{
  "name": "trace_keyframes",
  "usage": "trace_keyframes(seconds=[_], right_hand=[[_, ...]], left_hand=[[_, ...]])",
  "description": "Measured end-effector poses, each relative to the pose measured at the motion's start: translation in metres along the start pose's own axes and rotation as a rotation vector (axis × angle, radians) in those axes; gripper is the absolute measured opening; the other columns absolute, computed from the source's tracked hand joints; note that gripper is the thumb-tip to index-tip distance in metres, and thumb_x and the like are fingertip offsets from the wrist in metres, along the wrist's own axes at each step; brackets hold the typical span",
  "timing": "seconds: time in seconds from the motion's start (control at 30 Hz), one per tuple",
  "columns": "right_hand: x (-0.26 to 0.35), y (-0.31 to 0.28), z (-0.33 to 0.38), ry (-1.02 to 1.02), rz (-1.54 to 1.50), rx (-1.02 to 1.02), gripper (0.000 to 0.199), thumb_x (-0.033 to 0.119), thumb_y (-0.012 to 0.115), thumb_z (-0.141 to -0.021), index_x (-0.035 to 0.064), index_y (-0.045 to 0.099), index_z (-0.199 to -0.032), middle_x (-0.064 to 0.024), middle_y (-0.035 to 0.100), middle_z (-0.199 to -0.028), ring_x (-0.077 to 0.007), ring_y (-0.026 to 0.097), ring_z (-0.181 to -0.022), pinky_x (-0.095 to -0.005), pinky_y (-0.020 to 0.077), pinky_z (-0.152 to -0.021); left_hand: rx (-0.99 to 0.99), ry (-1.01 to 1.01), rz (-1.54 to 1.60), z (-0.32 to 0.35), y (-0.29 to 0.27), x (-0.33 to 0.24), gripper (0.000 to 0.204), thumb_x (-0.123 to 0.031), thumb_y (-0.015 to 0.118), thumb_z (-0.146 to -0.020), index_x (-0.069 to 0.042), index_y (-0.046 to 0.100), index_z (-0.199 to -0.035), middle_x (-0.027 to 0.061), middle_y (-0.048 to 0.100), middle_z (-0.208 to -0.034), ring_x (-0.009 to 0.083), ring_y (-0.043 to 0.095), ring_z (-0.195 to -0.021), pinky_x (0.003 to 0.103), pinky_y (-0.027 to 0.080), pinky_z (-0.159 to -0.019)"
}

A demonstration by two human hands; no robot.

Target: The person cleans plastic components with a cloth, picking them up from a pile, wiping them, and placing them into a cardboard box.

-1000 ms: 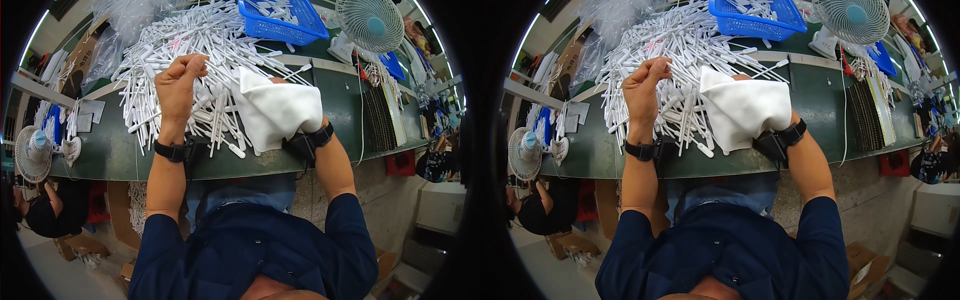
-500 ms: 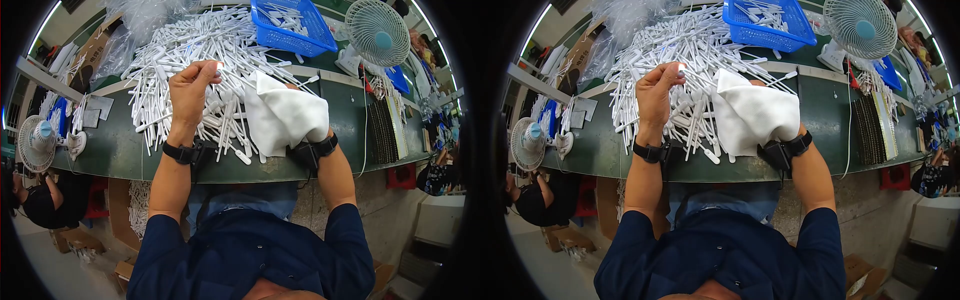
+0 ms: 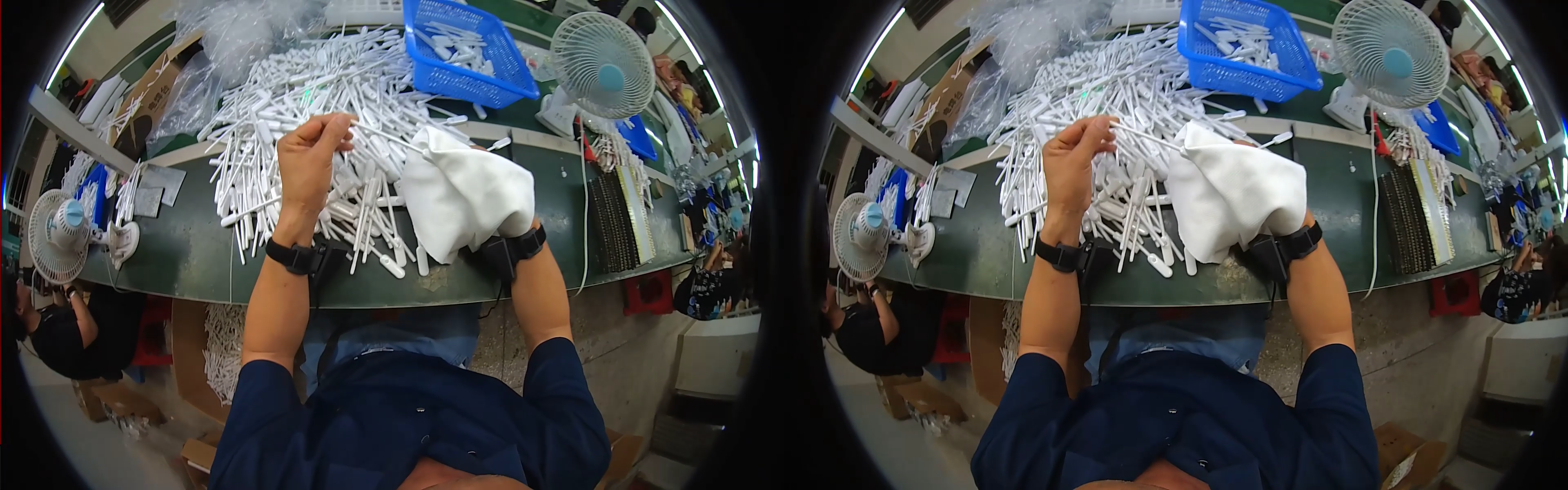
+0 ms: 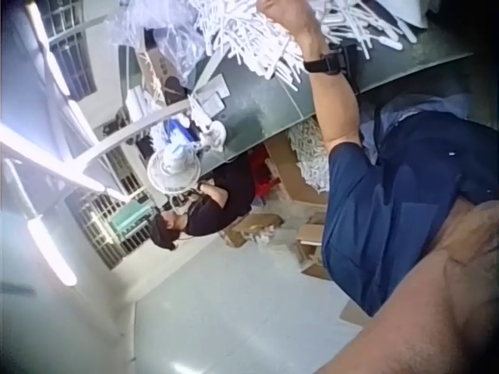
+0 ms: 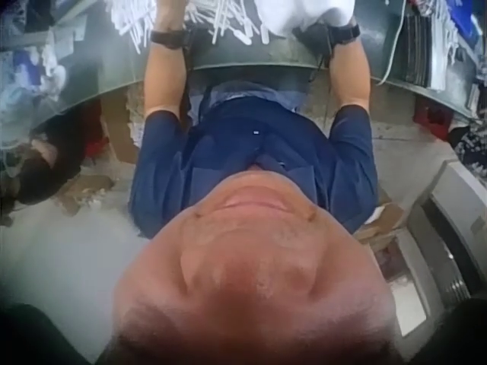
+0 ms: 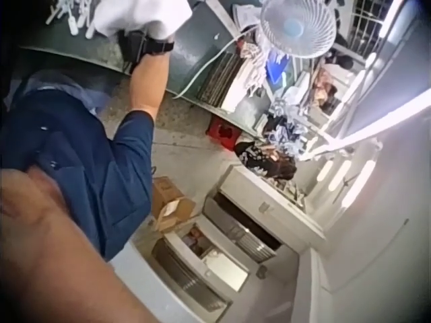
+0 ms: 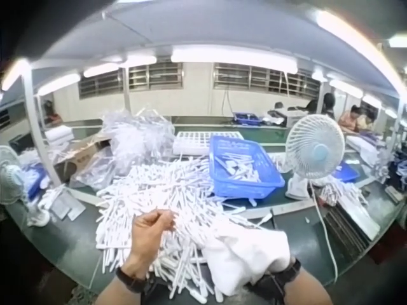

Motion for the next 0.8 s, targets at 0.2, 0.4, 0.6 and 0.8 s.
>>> trace_keyframes(seconds=[0.2,0.4,0.6,0.8], right_hand=[[0.062,0.021,-0.029,-0.054,-0.284,-0.052,0.043,0.027,0.047,-0.105,-0.0033,0.054,-0.135,-0.0107,0.068,-0.115,-0.0183,0.065,-0.104,-0.0313,0.0507,-0.085],[0.071,0.034,-0.023,-0.112,-0.082,-0.317,0.043,0.022,0.055,-0.101,-0.0030,0.053,-0.136,-0.0121,0.066,-0.119,-0.0210,0.064,-0.108,-0.0298,0.0498,-0.093],[0.062,0.038,0.004,-0.421,0.877,-0.283,0.035,0.018,0.045,-0.107,-0.0016,0.051,-0.136,-0.0104,0.061,-0.128,-0.0175,0.060,-0.114,-0.0292,0.0486,-0.100],[0.025,0.012,-0.005,-0.150,-0.178,-0.184,0.042,0.009,0.054,-0.100,-0.0025,0.048,-0.140,-0.0131,0.060,-0.133,-0.0206,0.058,-0.120,-0.0302,0.0451,-0.105]], left_hand=[[0.097,-0.131,-0.411,0.000,-0.012,0.011,0.022,-0.022,0.069,-0.095,-0.001,0.075,-0.094,0.0004,0.069,-0.081,0.0071,0.059,-0.069,0.024,0.047,-0.061],[0.386,-0.035,-0.903,0.009,0.001,-0.002,0.024,-0.024,0.072,-0.089,0.000,0.071,-0.092,0.0048,0.061,-0.070,0.0154,0.058,-0.065,0.030,0.045,-0.061],[0.389,0.259,-1.199,0.029,0.010,-0.008,0.027,-0.024,0.074,-0.083,0.000,0.066,-0.092,0.0119,0.060,-0.068,0.0274,0.063,-0.067,0.037,0.048,-0.064],[0.550,0.119,-1.230,0.031,0.012,-0.014,0.030,-0.025,0.074,-0.081,-0.004,0.068,-0.101,0.0143,0.067,-0.083,0.0349,0.065,-0.078,0.044,0.051,-0.070]])
Point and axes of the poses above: each hand's wrist, its own z-axis away from the middle knuckle, its own y-axis out of the palm, x = y × z, the point moved 2 cm from there along -z, towards the middle knuckle
